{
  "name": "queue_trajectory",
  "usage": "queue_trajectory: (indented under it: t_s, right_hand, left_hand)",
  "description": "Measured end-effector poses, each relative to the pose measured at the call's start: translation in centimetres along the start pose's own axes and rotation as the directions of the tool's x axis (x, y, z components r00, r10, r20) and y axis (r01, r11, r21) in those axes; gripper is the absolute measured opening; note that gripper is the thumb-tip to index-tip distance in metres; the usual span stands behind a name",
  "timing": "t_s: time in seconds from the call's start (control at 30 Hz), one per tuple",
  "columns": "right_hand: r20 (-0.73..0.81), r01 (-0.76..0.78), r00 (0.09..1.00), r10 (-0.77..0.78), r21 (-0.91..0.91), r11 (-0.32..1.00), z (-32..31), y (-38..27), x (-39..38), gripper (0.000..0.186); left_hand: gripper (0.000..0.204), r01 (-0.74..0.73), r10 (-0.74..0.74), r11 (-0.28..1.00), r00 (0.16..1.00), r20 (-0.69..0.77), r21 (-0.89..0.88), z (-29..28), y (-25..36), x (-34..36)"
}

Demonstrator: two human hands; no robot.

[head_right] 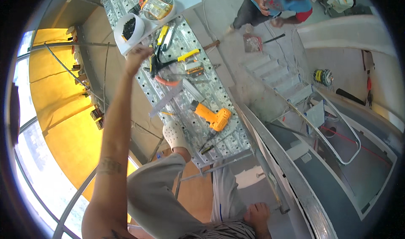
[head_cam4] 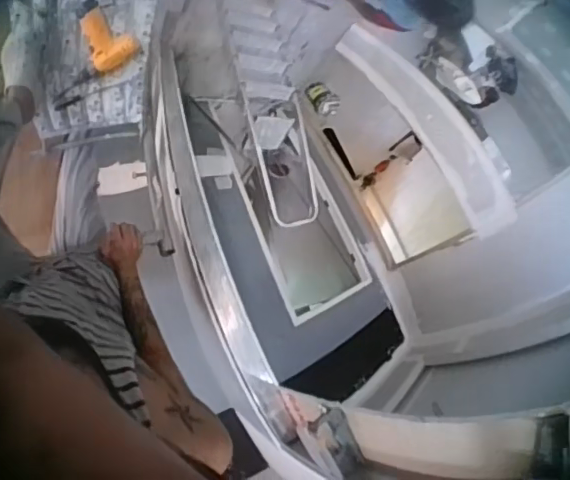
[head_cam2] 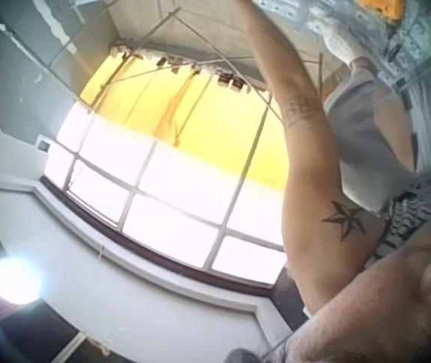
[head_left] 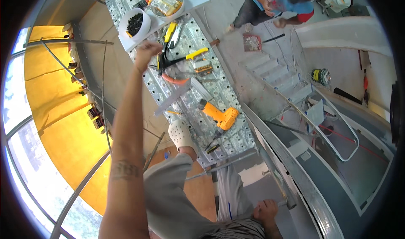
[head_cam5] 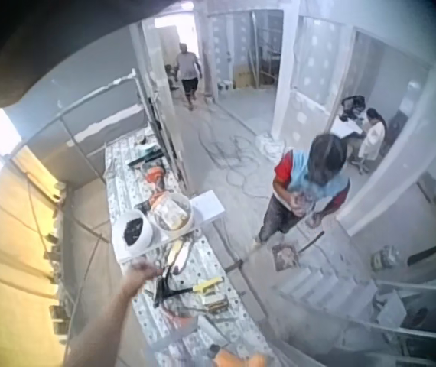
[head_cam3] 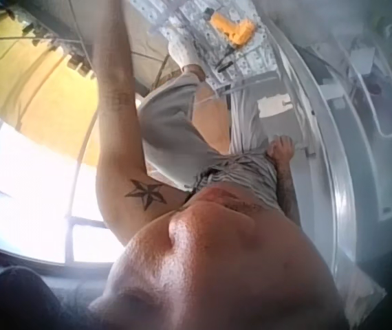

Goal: The person measures a drywall corner using a metal ruler, drills holes into the wall using an electric drill, and moves the scaffolding to measure another section of the wall.

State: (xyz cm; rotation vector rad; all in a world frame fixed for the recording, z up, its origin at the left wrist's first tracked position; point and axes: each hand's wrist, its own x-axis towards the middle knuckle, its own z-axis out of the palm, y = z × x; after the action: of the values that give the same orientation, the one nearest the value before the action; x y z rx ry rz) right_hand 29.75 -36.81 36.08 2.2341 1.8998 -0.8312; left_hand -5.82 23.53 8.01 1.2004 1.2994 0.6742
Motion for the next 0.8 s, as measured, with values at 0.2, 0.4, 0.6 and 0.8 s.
queue_trajectory:
  t_s: [0.2, 0.4, 0.6, 0.8]
  right_hand:
    - [-0.096, 0.107, 0.990, -0.099, 0.084, 0.991, 0.4, -0.1, 0.0, 0.009]
    - [-0.158, 0.129, 0.981, -0.113, 0.098, 0.987, 0.3, 0.0, -0.5, 0.011]
    - [-0.229, 0.162, 0.964, -0.134, 0.109, 0.981, 0.1, 0.5, -1.4, 0.011]
    - [-0.336, 0.174, 0.934, -0.125, 0.118, 0.978, -0.3, 0.2, -1.9, 0.007]
  left_hand:
    - [0.021, 0.532, -0.522, 0.846, 0.839, -0.156, 0.030, 14.0, -14.3, -23.4]
    - [0.021, 0.428, -0.435, 0.765, 0.895, -0.104, 0.482, 24.0, -18.4, -39.0]
    - [0.016, 0.387, -0.464, 0.716, 0.886, -0.018, 0.580, 27.1, -13.9, -38.3]
    - [0.016, 0.166, -0.198, 0.868, 0.980, 0.019, 0.467, 26.6, -5.6, -36.8]
